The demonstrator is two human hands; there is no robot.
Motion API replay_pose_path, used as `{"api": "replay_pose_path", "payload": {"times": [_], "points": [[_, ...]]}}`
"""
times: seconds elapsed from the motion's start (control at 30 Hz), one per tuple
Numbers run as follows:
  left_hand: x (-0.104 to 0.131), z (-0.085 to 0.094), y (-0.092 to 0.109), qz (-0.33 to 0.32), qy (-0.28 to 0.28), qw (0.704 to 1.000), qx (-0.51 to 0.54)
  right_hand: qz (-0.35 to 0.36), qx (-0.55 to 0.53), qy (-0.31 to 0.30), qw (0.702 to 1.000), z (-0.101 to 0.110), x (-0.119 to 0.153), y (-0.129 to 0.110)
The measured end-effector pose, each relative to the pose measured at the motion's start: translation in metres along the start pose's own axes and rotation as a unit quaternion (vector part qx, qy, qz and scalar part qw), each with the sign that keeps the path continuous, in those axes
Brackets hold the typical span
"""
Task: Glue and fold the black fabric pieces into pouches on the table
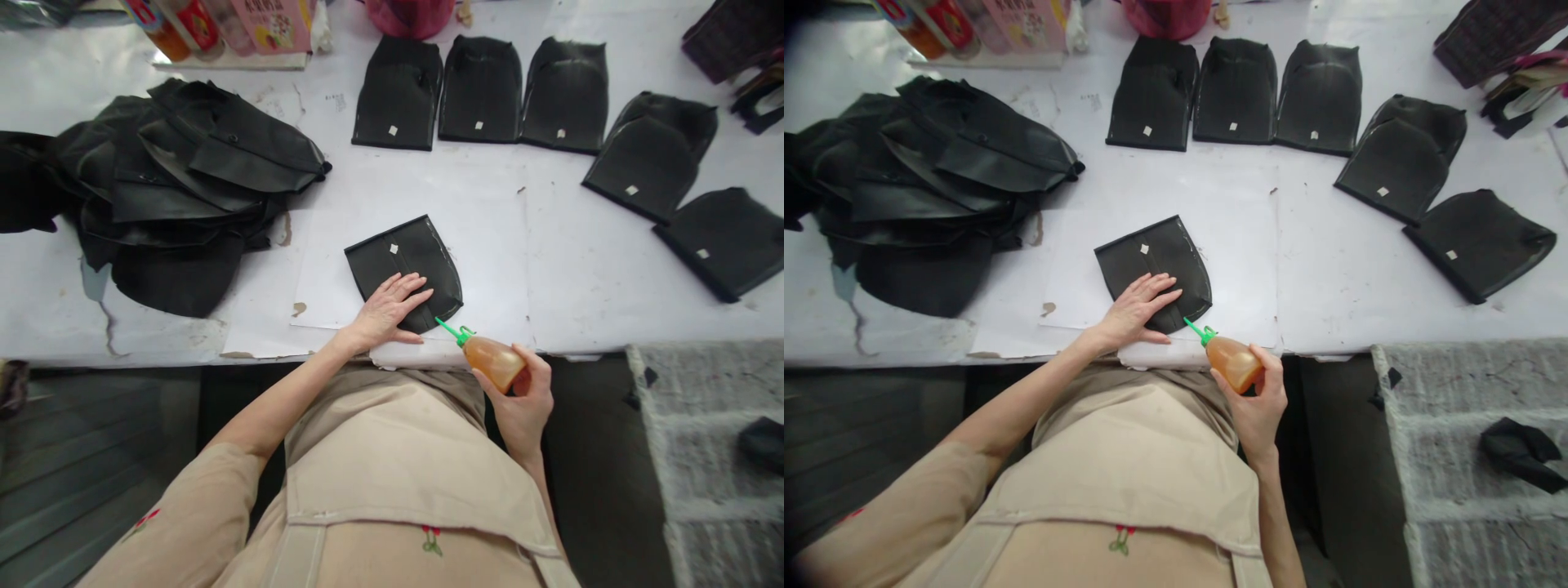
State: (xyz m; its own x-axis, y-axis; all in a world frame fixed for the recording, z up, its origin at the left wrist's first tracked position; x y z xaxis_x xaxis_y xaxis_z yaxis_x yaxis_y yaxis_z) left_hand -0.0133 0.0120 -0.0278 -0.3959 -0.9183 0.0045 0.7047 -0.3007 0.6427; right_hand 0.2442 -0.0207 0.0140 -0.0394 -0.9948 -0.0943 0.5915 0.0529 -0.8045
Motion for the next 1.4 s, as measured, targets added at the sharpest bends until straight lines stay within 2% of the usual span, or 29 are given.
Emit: {"api": "replay_pose_path", "payload": {"times": [0.5,0.67,0.77,1.13,1.3,1.4], "points": [[-0.010,0.001,-0.002,0.029,0.023,0.999,0.019,-0.010,-0.005,-0.007,1.000,-0.006,0.008,0.004],[-0.001,0.017,0.000,-0.014,0.027,0.995,0.100,-0.009,-0.001,-0.004,1.000,-0.005,0.006,0.007],[0.008,0.022,0.000,-0.040,0.005,0.995,0.090,-0.001,-0.007,-0.001,1.000,-0.005,0.005,0.004],[0.007,0.010,-0.008,-0.013,-0.006,0.999,0.051,0.006,-0.008,-0.024,1.000,-0.014,0.011,0.000],[0.002,0.011,-0.006,-0.010,0.017,0.997,0.069,0.001,-0.006,-0.034,0.999,-0.017,0.010,0.000],[0.003,0.013,-0.007,-0.024,0.011,0.994,0.104,0.002,-0.002,-0.026,1.000,-0.015,0.009,0.002]]}}
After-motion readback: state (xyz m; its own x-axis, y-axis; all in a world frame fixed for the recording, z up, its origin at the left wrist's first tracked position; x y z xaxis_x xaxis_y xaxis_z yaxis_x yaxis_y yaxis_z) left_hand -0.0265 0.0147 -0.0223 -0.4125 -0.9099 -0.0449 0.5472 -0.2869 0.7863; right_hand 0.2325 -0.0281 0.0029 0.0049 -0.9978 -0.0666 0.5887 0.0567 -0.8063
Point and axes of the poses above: each hand's wrist, its own x-axis away from the middle knuckle, its own z-axis out of the back of the hand, y = z × x, the point moved 9 cm from there along -x, towards the middle knuckle, and after that the axes turned 8 degrees about x, right-handed, at the moved point
